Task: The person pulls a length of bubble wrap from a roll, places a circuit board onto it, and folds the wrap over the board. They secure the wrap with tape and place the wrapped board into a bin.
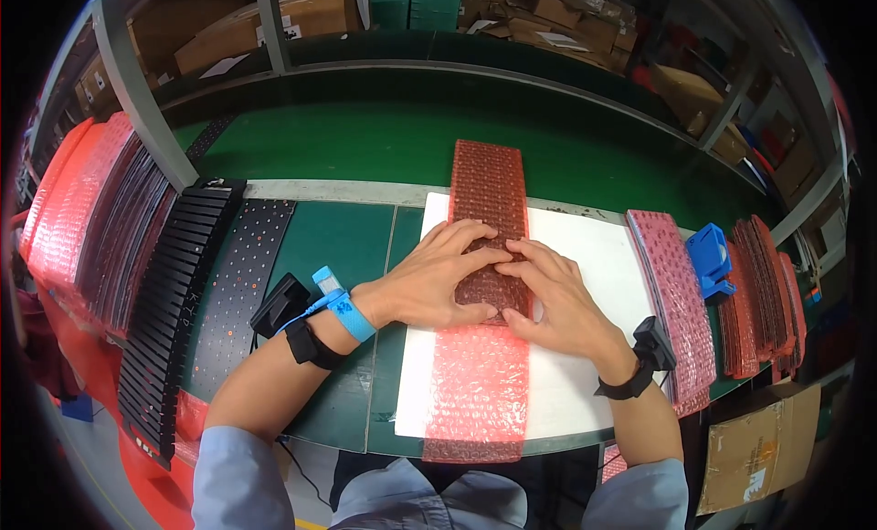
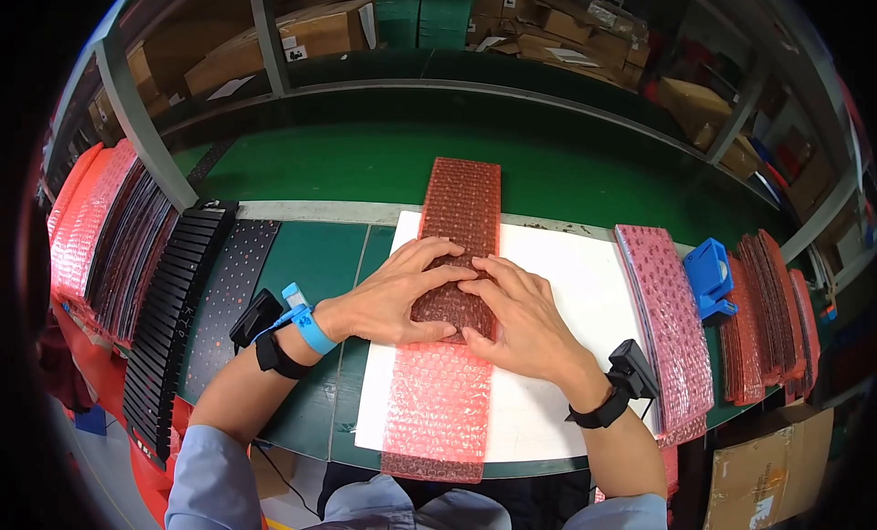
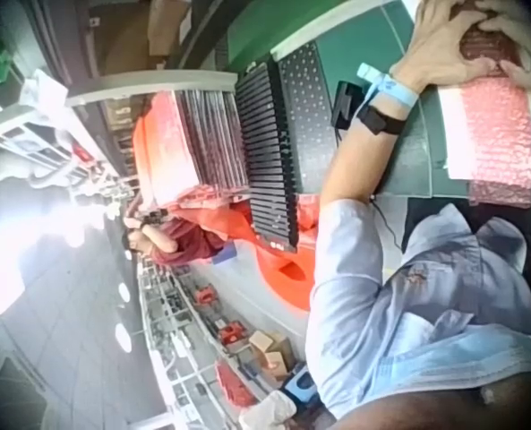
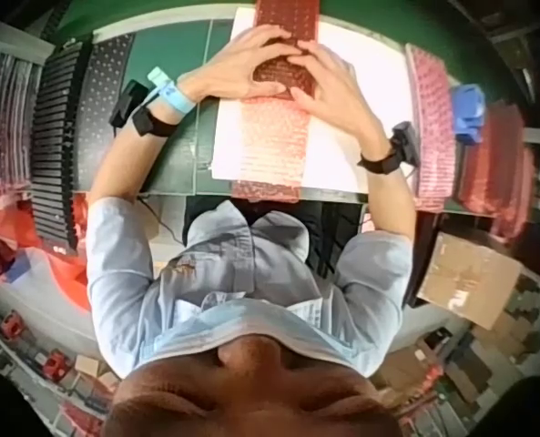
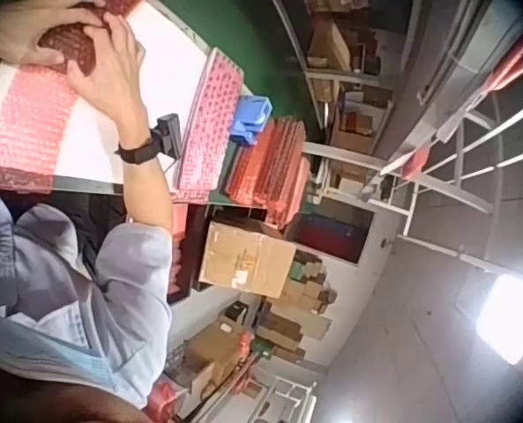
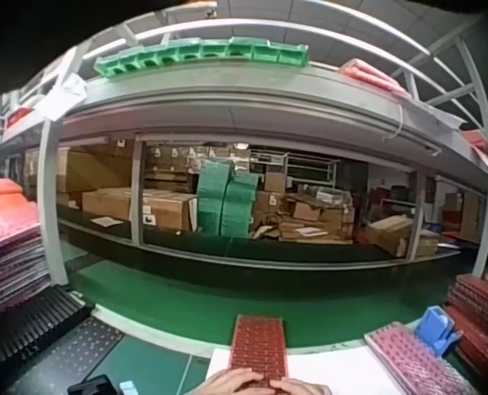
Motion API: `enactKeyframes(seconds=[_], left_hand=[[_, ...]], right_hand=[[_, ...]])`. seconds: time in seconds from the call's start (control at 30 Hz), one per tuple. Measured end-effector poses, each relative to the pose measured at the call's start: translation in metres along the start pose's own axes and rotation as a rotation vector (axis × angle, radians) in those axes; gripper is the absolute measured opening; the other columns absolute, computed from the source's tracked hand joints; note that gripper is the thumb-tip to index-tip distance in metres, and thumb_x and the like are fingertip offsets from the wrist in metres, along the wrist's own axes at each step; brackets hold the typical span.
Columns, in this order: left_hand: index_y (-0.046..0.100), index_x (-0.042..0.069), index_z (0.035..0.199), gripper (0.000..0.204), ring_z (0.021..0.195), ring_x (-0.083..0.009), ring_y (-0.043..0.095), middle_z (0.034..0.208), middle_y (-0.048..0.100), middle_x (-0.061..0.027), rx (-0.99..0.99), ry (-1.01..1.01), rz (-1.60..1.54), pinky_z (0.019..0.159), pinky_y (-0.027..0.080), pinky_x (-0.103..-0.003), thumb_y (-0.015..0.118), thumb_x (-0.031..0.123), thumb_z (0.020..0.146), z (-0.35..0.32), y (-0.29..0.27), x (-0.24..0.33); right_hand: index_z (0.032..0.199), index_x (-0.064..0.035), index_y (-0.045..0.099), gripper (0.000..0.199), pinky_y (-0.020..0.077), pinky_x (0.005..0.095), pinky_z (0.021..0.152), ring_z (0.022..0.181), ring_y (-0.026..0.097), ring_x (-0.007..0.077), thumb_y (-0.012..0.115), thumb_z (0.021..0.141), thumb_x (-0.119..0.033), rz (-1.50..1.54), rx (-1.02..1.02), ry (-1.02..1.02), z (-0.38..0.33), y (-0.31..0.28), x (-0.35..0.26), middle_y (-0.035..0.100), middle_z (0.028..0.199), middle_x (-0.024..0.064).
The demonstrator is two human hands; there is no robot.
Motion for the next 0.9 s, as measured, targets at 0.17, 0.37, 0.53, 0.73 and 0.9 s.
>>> enactKeyframes(seconds=[0.17, 0.37, 0.53, 0.73, 0.9], left_hand=[[0.054, 0.009, 0.133, 0.069, 0.137, -0.0411, 0.031, 0.143, 0.037, -0.021, -0.004, -0.031, 0.022, 0.114, 0.027, -0.051, 0.076, 0.031, 0.071, -0.0001, 0.0023, 0.0001], [0.053, 0.009, 0.133, 0.069, 0.137, -0.0411, 0.03, 0.143, 0.037, -0.0207, 0.017, -0.072, 0.026, 0.114, 0.026, -0.051, 0.076, 0.028, 0.071, -0.0003, 0.0044, 0.0038], [0.053, 0.01, 0.134, 0.07, 0.138, -0.0412, 0.029, 0.143, 0.036, -0.0204, 0.022, -0.073, 0.028, 0.114, 0.024, -0.051, 0.076, 0.028, 0.071, -0.0014, 0.0052, 0.0024], [0.053, 0.01, 0.134, 0.07, 0.138, -0.0412, 0.029, 0.144, 0.036, -0.0202, 0.013, -0.076, 0.022, 0.114, 0.024, -0.051, 0.075, 0.028, 0.071, -0.001, 0.0056, 0.0022], [0.052, 0.01, 0.134, 0.07, 0.138, -0.0412, 0.029, 0.144, 0.036, -0.0203, 0.016, -0.08, 0.031, 0.114, 0.024, -0.052, 0.075, 0.028, 0.07, -0.0015, 0.0061, 0.0018]], right_hand=[[0.122, -0.0032, 0.057, 0.052, 0.0251, 0.0465, 0.112, 0.138, 0.035, 0.0342, 0.068, 0.077, -0.026, -0.001, -0.006, -0.002, 0.0002, 0.0, 0.001, 0.042, 0.145, 0.0172], [0.122, -0.0046, 0.056, 0.051, 0.0234, 0.0473, 0.112, 0.138, 0.035, 0.0332, 0.067, 0.077, -0.025, -0.049, -0.005, 0.018, 0.0004, 0.0003, -0.0037, 0.042, 0.144, 0.0171], [0.123, -0.0057, 0.054, 0.052, 0.0231, 0.0478, 0.112, 0.138, 0.036, 0.0321, 0.067, 0.077, -0.025, -0.077, 0.007, 0.032, 0.0005, 0.002, -0.0055, 0.043, 0.142, 0.0167], [0.123, -0.0065, 0.054, 0.052, 0.0233, 0.0473, 0.111, 0.137, 0.036, 0.0318, 0.067, 0.076, -0.026, -0.055, 0.023, 0.021, 0.0005, 0.003, -0.0032, 0.043, 0.142, 0.0163], [0.123, -0.0069, 0.054, 0.053, 0.0234, 0.0466, 0.111, 0.138, 0.035, 0.0318, 0.068, 0.075, -0.026, -0.043, 0.023, 0.033, 0.0007, 0.0035, -0.0033, 0.043, 0.142, 0.0159]])
Point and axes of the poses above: each hand's wrist, its own z-axis towards the middle knuckle, its own y-axis out of the palm, x = y × z, the point moved 7 cm from there along z, towards the middle knuckle
